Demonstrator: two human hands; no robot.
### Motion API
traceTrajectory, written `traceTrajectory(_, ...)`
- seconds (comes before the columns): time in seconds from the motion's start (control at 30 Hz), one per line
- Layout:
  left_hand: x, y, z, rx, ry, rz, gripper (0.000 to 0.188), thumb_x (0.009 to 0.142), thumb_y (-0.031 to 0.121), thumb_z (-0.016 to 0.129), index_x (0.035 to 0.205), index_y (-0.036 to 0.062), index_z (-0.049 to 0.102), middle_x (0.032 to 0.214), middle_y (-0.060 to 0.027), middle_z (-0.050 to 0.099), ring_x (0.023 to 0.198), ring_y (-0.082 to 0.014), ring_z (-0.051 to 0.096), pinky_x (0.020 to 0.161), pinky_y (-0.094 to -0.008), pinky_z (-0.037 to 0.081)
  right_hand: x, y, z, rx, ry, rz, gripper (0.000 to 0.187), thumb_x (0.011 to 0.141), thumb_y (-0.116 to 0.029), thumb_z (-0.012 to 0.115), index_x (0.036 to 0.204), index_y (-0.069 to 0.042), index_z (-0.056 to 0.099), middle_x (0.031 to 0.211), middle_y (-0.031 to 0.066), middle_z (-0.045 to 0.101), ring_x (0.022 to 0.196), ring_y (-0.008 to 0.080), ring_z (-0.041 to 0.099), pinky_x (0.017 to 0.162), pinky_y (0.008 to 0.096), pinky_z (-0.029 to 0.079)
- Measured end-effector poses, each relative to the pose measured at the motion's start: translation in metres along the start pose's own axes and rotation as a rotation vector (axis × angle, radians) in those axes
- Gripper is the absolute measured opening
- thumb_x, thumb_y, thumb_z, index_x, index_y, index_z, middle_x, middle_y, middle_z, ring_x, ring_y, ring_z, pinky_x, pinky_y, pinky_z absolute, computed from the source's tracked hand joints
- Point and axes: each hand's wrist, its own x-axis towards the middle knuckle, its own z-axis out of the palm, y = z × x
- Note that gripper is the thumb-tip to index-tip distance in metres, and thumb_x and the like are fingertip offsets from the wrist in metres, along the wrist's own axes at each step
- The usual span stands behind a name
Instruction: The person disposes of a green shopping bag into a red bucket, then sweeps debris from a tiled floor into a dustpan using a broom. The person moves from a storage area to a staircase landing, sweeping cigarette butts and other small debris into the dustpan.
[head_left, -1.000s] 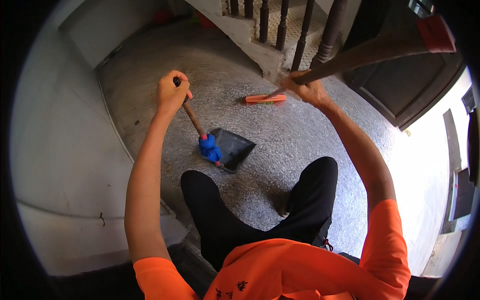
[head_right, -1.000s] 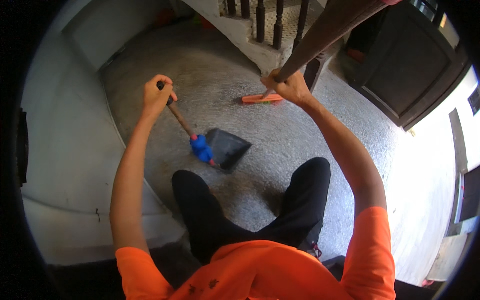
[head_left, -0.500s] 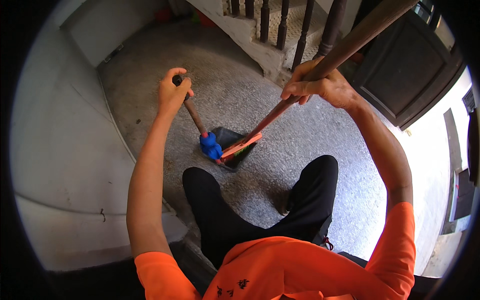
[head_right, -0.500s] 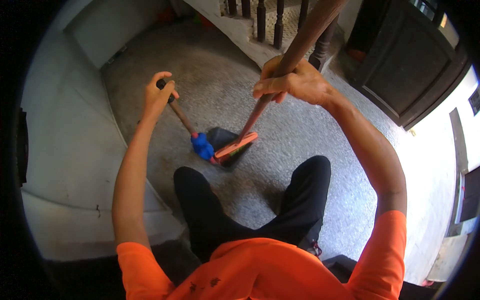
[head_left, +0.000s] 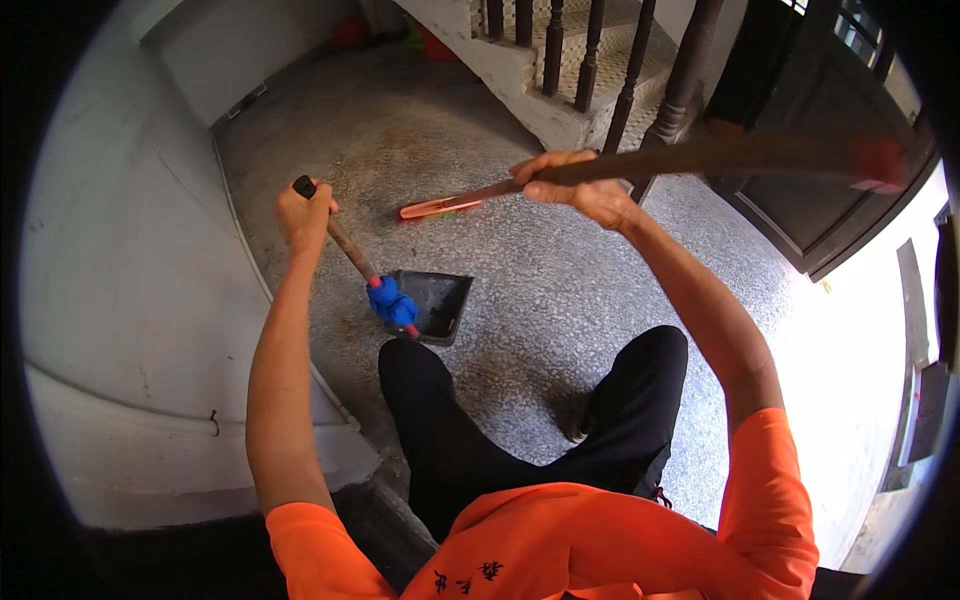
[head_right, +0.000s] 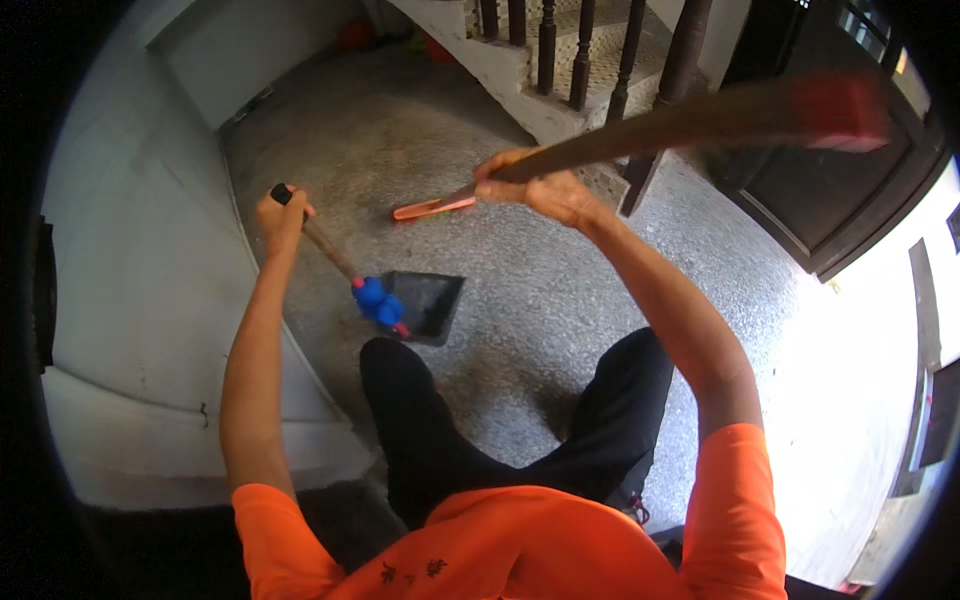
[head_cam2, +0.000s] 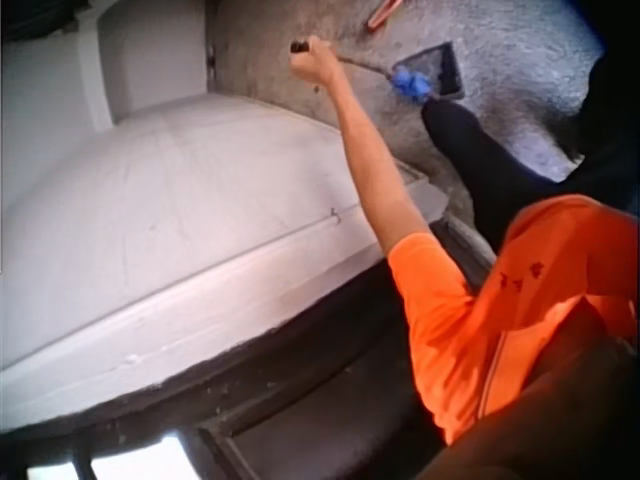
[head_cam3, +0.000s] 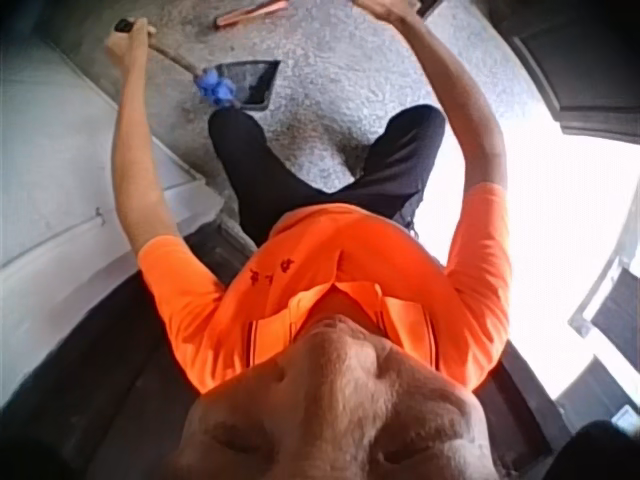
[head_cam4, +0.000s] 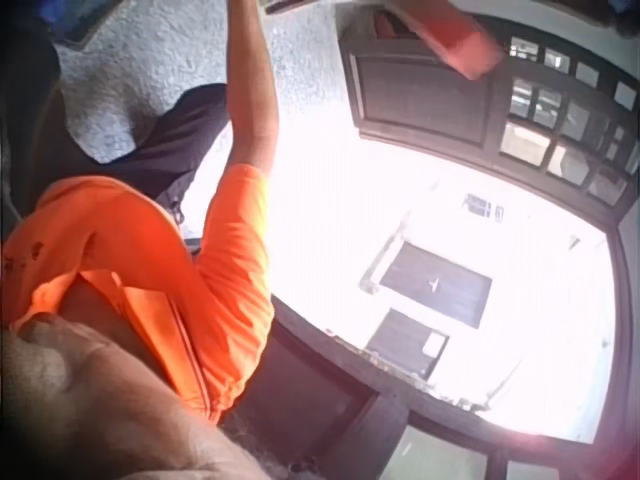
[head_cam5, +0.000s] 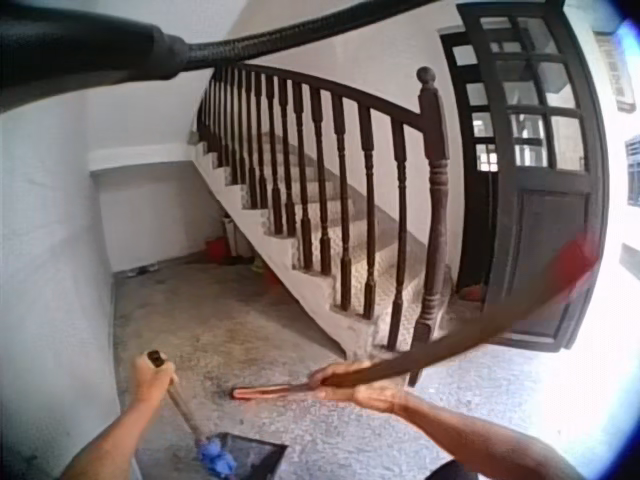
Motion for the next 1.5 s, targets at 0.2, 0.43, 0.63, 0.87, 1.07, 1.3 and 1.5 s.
traceTrajectory(0.2, -0.005, 0.008, -0.016, 0.076, -0.065, -0.028, 0.016, 0.076, 0.017, 0.057, 0.07, 0.0032, 0.062, 0.055, -0.0028, 0.061, 0.051, -0.0107, 0.055, 0.051, -0.0263, 0.042, -0.022, 0.014, 0.042, -0.172, -0.156, 0.014, 0.019, 0.082, -0.013, 0.067, 0.096, 0.001, 0.067, 0.091, 0.0127, 0.069, 0.077, 0.0186, 0.066, 0.069, 0.0323, 0.052)
traceTrajectory(0.43, -0.002, -0.002, -0.01, -0.104, -0.04, -0.118, 0.014, 0.079, 0.013, 0.058, 0.07, 0.0023, 0.061, 0.053, -0.0024, 0.058, 0.051, -0.0098, 0.054, 0.05, -0.0255, 0.041, -0.04, -0.062, 0.0, 0.024, -0.198, 0.145, 0.022, 0.082, -0.014, 0.066, 0.094, 0.005, 0.067, 0.078, 0.0151, 0.068, 0.066, 0.0183, 0.067, 0.062, 0.0283, 0.054)
traceTrajectory(0.63, -0.002, -0.003, -0.01, -0.027, -0.042, -0.097, 0.013, 0.079, 0.013, 0.058, 0.072, 0.0019, 0.061, 0.053, -0.0041, 0.059, 0.05, -0.0096, 0.053, 0.049, -0.025, 0.041, -0.068, -0.107, -0.043, 0.084, -0.272, 0.061, 0.027, 0.083, -0.022, 0.068, 0.081, 0.004, 0.066, 0.085, 0.0173, 0.068, 0.062, 0.021, 0.068, 0.056, 0.0273, 0.055)
traceTrajectory(0.87, -0.007, 0.005, -0.011, -0.012, -0.061, -0.09, 0.015, 0.079, 0.014, 0.058, 0.071, 0.0026, 0.062, 0.054, -0.0035, 0.06, 0.048, -0.0093, 0.051, 0.047, -0.0256, 0.039, -0.09, -0.106, -0.047, -0.182, -0.299, -0.004, 0.022, 0.081, -0.019, 0.071, 0.083, 0.002, 0.067, 0.088, 0.0137, 0.068, 0.074, 0.0183, 0.067, 0.066, 0.0283, 0.054)
traceTrajectory(1.07, -0.015, 0.018, -0.014, -0.016, -0.09, -0.158, 0.02, 0.082, 0.02, 0.06, 0.072, 0.0024, 0.062, 0.055, -0.0043, 0.06, 0.051, -0.0096, 0.052, 0.05, -0.0261, 0.04, -0.1, -0.105, -0.06, 0.011, -0.05, 0.168, 0.013, 0.079, -0.008, 0.065, 0.085, 0.003, 0.07, 0.091, 0.0156, 0.069, 0.077, 0.0209, 0.068, 0.068, 0.0301, 0.057)
traceTrajectory(1.3, -0.037, 0.054, 0.007, -0.131, -0.263, -0.124, 0.026, 0.084, 0.023, 0.059, 0.071, 0.0006, 0.06, 0.055, -0.0058, 0.058, 0.053, -0.011, 0.053, 0.055, -0.0257, 0.04, -0.1, -0.088, -0.099, 0.137, 0.347, 0.227, 0.024, 0.078, -0.016, 0.063, 0.09, 0.005, 0.067, 0.084, 0.0178, 0.068, 0.066, 0.0226, 0.068, 0.06, 0.0308, 0.058)
traceTrajectory(1.5, -0.04, 0.053, 0.023, -0.253, -0.384, -0.077, 0.022, 0.084, 0.018, 0.057, 0.069, 0.0014, 0.058, 0.054, -0.0047, 0.057, 0.052, -0.0099, 0.052, 0.051, -0.0256, 0.039, -0.086, -0.054, -0.094, -0.069, 0.378, 0.256, 0.019, 0.084, -0.012, 0.06, 0.094, 0.002, 0.067, 0.09, 0.0138, 0.068, 0.076, 0.0184, 0.067, 0.065, 0.0271, 0.055)
